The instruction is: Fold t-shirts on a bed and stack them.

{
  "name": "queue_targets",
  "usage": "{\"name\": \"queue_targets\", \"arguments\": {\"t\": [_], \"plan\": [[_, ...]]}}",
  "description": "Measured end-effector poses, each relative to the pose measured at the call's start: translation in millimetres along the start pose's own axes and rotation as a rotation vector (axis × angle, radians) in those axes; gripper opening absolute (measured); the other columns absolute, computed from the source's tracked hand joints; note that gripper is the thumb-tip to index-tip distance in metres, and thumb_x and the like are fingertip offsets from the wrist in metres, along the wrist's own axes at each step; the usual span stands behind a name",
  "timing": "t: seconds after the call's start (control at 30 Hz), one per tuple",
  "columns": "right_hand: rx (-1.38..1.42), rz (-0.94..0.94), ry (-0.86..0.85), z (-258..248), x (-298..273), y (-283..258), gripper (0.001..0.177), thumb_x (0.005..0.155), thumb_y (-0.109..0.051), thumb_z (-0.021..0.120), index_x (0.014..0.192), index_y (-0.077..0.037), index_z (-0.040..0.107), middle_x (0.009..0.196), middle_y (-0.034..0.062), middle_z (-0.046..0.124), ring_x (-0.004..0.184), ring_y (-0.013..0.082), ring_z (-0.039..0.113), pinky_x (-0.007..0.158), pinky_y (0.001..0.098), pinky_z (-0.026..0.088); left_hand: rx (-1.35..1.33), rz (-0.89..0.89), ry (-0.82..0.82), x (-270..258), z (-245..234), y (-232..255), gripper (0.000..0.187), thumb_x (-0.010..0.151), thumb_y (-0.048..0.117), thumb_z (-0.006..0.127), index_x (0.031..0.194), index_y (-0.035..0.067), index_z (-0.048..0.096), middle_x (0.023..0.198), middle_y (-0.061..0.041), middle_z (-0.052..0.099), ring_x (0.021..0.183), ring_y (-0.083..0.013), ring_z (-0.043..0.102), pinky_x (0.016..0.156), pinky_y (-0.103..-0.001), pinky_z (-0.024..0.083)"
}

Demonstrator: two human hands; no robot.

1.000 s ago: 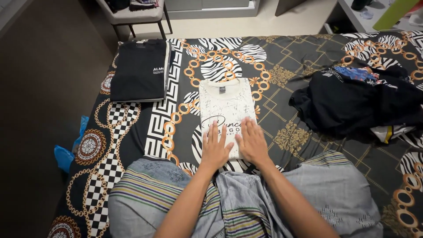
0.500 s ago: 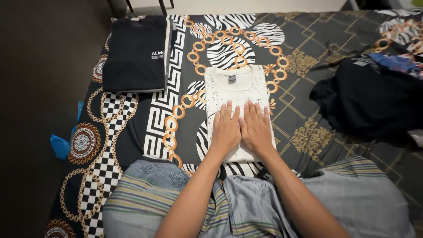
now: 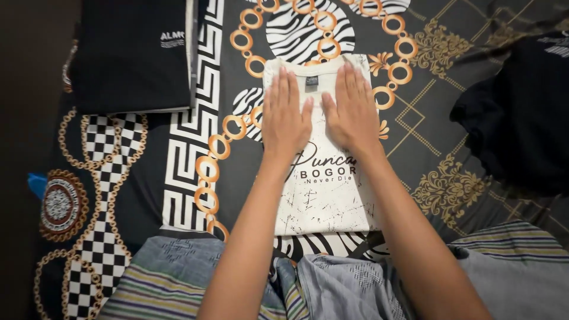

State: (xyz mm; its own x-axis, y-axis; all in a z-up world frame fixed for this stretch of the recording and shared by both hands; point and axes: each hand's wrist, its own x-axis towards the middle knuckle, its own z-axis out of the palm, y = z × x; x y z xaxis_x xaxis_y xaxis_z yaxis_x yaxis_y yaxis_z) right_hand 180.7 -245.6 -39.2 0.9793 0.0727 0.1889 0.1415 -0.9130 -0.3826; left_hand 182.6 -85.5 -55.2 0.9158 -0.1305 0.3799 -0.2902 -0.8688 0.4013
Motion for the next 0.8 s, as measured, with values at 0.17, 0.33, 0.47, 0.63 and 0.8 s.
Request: {"name": "queue_targets", "arguments": {"t": [0.17,0.33,0.47,0.63,0.8], "plan": [[0.001,0.098,-0.03,-4.8,27.1,3.3,0.074,0.108,-0.048,0.032,0.162,0.002,0.02,0.171,0.0153,0.017,0.159,0.0281,0.013,0.128,0.0436,0.007,0.028,-0.034,-0.042,22.5,10.2,-26.3,0.064,0.11,0.037,0.037,0.161,-0.001,0.026,0.169,-0.017,0.025,0.158,-0.0297,0.024,0.128,-0.045,0.017],[0.027,0.061,0.062,9.9,49.8,39.3,0.074,0.11,-0.047,0.035,0.162,0.004,0.019,0.172,0.017,0.016,0.159,0.0282,0.013,0.129,0.0421,0.008,0.076,-0.069,-0.075,37.9,2.0,-37.9,0.061,0.113,0.037,0.03,0.162,0.003,0.025,0.17,-0.014,0.025,0.158,-0.0279,0.022,0.13,-0.044,0.015],[0.221,0.093,0.216,10.1,56.0,54.2,0.063,0.108,-0.037,0.042,0.157,0.001,0.034,0.167,0.0163,0.03,0.155,0.0286,0.027,0.129,0.0422,0.016,0.047,-0.073,-0.124,49.2,-0.6,-52.2,0.062,0.112,0.039,0.026,0.161,0.001,0.025,0.17,-0.015,0.023,0.157,-0.0281,0.02,0.128,-0.043,0.012],[0.274,0.192,0.361,28.6,62.1,78.8,0.047,0.104,-0.023,0.055,0.145,-0.001,0.054,0.157,0.0167,0.05,0.15,0.0348,0.037,0.127,0.0461,0.023,0.005,-0.069,-0.135,49.4,-2.4,-54.3,0.063,0.112,0.04,0.024,0.161,0.001,0.025,0.169,-0.015,0.024,0.157,-0.0267,0.018,0.128,-0.041,0.01],[0.438,0.302,0.76,40.9,71.9,97.0,0.024,0.092,-0.009,0.066,0.111,0.001,0.075,0.116,0.0251,0.071,0.109,0.0389,0.064,0.096,0.0441,0.051,0.031,-0.104,-0.114,46.3,-6.7,-48.8,0.063,0.111,0.041,0.026,0.161,0.002,0.027,0.169,-0.015,0.024,0.157,-0.0265,0.018,0.129,-0.04,0.01]]}}
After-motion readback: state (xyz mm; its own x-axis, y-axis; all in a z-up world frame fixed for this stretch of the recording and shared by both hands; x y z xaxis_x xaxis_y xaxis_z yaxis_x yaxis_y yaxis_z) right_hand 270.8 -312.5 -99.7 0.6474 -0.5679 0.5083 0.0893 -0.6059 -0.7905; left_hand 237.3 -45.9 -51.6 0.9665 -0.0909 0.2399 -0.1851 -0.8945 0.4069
